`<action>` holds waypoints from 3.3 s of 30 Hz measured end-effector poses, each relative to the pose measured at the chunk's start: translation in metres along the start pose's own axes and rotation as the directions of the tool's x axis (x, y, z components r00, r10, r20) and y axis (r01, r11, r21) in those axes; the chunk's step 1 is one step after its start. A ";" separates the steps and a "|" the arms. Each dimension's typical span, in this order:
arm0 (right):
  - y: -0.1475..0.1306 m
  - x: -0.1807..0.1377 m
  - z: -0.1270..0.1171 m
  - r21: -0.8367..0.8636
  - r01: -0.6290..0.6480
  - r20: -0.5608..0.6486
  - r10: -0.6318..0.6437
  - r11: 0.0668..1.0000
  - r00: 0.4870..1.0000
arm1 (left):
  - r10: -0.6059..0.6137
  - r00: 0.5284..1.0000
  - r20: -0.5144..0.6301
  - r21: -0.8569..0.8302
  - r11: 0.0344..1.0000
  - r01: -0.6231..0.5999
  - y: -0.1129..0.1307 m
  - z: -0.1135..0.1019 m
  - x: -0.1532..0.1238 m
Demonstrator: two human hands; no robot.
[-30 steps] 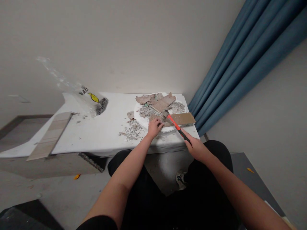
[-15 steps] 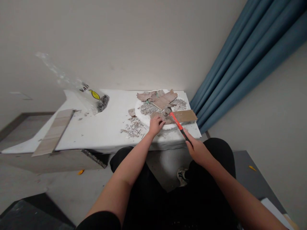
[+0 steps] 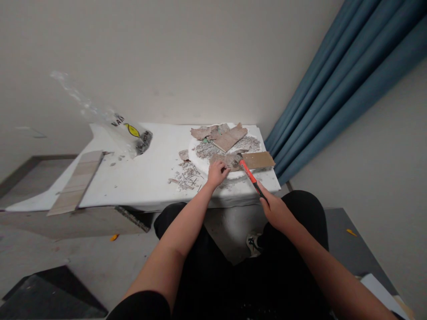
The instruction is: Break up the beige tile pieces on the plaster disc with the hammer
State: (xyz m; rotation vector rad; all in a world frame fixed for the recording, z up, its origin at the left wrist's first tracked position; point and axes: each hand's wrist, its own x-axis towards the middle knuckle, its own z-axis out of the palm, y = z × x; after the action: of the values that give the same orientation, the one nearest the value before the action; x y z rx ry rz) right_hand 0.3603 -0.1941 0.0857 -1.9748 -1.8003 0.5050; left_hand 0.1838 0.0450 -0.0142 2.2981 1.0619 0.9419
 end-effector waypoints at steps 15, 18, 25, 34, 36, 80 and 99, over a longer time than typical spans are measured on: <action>-0.012 0.001 0.002 -0.030 0.047 0.025 -0.046 0.998 0.999 | 0.006 1.000 0.001 0.026 1.000 -0.006 0.000 0.001 -0.001; -0.013 0.002 0.002 -0.039 0.043 0.016 -0.043 0.998 0.999 | 0.009 1.000 0.003 0.013 1.000 -0.009 0.000 0.001 -0.001; -0.010 0.000 0.006 -0.039 0.022 0.044 -0.020 0.999 0.999 | -0.027 1.000 0.013 -0.047 0.998 0.028 -0.001 0.000 0.001; -0.006 0.000 0.018 -0.068 0.008 0.060 -0.004 0.998 0.998 | -0.098 0.994 0.047 -0.357 0.928 0.108 -0.018 -0.013 0.007; -0.005 0.000 0.020 -0.066 0.003 0.050 0.000 0.998 0.999 | -0.162 0.987 -0.001 -0.356 0.922 0.151 -0.020 -0.014 0.008; 0.040 0.021 0.029 0.186 -0.130 -0.072 0.145 0.974 0.987 | -0.570 0.754 0.327 0.682 0.695 0.229 -0.105 -0.082 -0.015; 0.045 0.020 0.032 0.225 -0.110 -0.073 0.129 0.968 0.989 | -0.565 0.783 0.260 0.672 0.688 0.273 -0.100 -0.095 -0.017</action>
State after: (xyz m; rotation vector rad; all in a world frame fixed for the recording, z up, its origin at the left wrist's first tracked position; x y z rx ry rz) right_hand 0.3834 -0.1752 0.0347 -1.9273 -1.5085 0.6186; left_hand 0.0572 0.1022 -0.0196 2.3529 1.7571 -0.1820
